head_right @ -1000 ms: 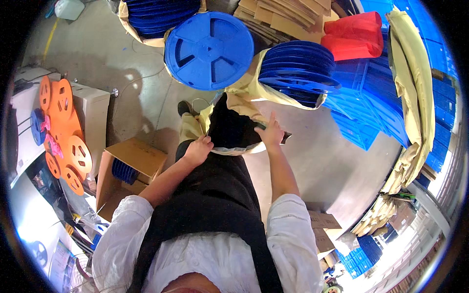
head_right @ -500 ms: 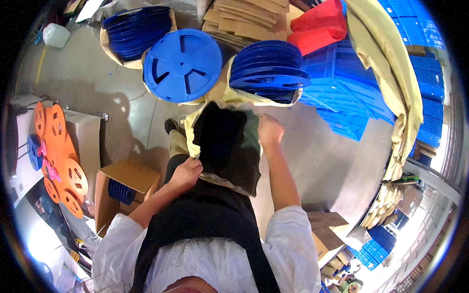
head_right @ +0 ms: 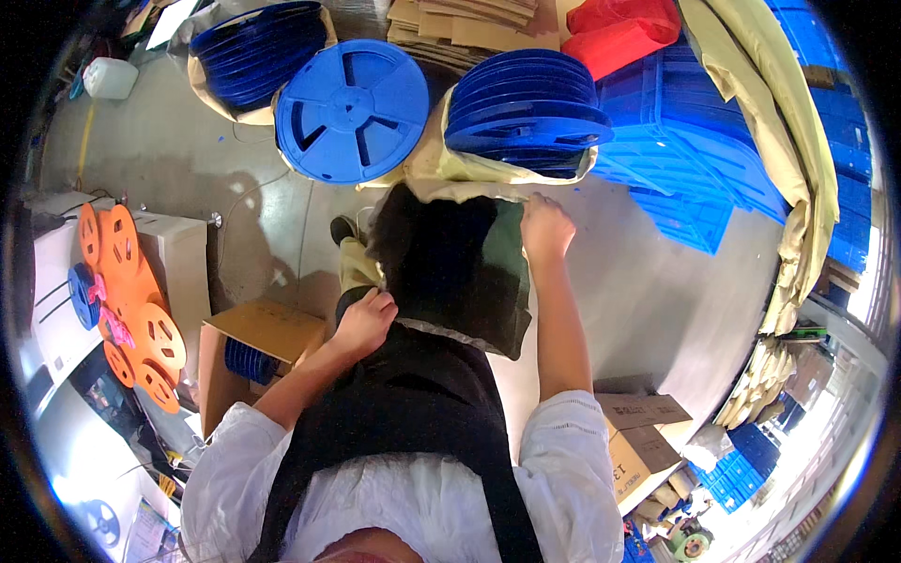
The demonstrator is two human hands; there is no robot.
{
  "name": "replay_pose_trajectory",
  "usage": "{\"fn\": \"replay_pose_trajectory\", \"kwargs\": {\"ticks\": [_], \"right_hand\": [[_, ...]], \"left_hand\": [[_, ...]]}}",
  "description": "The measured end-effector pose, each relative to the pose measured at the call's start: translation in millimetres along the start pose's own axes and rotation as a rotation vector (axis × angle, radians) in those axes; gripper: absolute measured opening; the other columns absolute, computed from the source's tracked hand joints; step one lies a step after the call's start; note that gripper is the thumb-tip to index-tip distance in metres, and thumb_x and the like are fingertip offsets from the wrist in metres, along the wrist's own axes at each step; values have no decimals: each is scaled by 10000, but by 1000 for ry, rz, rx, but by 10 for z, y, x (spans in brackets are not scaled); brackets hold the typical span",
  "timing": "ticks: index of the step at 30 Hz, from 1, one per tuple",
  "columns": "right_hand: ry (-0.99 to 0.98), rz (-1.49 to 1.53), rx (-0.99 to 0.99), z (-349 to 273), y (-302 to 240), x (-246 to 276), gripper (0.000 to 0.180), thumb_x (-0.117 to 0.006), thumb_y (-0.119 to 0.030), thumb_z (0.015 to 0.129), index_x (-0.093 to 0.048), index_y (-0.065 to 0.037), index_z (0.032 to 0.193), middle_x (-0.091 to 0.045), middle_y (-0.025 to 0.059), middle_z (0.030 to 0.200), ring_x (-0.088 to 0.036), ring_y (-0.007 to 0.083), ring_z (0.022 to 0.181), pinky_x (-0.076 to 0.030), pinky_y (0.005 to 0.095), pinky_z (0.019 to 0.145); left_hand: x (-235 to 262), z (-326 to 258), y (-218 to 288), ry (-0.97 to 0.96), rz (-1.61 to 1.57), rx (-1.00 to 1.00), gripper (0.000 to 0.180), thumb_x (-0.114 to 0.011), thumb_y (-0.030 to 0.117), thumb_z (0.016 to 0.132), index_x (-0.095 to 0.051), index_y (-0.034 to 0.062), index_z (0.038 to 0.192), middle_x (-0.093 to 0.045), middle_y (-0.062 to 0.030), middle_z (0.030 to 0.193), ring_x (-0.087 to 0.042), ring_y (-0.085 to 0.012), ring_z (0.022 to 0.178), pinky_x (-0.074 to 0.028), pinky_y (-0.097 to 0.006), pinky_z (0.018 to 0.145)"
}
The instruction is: The person picks up blue plastic spools from a table, inspects them by turning them over, and stacks them into a cardboard box. The person then moves to a green conveyor belt and stacks additional blue spools into a blue crate.
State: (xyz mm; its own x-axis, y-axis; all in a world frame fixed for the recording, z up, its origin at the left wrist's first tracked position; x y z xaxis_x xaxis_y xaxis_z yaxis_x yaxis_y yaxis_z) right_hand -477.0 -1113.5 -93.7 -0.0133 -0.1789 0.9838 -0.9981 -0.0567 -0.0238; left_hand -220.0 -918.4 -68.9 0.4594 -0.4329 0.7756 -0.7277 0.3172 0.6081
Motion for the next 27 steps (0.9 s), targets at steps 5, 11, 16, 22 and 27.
{"fn": "replay_pose_trajectory", "kwargs": {"ticks": [5,11,16,22,27], "right_hand": [[-323,-232,-41,208,267,-904,224,-492,-189,861,-675,-111,964,-688,125,926,-665,324,862,-530,470,696],[-307,-146,-147,133,310,-797,233,-481,-150,846,-682,-94,952,-689,135,909,-668,330,845,-529,445,694],[-74,-57,389,171,-372,-343,210,-508,-118,803,-648,-85,956,-678,111,978,-645,287,957,-516,425,773],[-59,24,880,141,-1713,38,253,-550,-98,771,-646,-95,1005,-651,48,908,-613,228,911,-505,360,773],[-74,-14,1136,-9,-2516,-180,142,-551,-110,741,-648,-80,839,-621,39,819,-602,217,824,-518,338,690]], "left_hand": [[-817,189,-640,-128,95,124,80,-546,74,744,-610,37,773,-555,-110,886,-588,-294,881,-536,-386,687],[-841,532,-171,-140,50,-8,76,-564,116,731,-624,71,744,-557,-75,836,-574,-259,919,-522,-363,703],[-616,585,174,-192,-115,-54,87,-590,125,724,-641,59,751,-563,-79,864,-578,-257,899,-531,-347,696],[-638,574,892,-185,-280,-322,126,-573,153,765,-653,57,751,-557,-73,843,-571,-266,890,-518,-357,741],[-916,1019,938,-8,-415,-212,140,-587,151,785,-650,45,853,-609,-114,949,-587,-278,963,-509,-379,770]]}}
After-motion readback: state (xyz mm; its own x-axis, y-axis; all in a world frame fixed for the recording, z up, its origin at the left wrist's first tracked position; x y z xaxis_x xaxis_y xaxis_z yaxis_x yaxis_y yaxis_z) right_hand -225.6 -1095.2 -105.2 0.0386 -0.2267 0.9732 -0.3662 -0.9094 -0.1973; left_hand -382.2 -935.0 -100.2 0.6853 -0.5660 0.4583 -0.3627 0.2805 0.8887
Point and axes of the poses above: each hand's wrist, its own z-axis towards the middle knuckle, its own x-axis out of the back of the hand, y = z × x, the point moved 8 cm from there along z, towards the middle knuckle
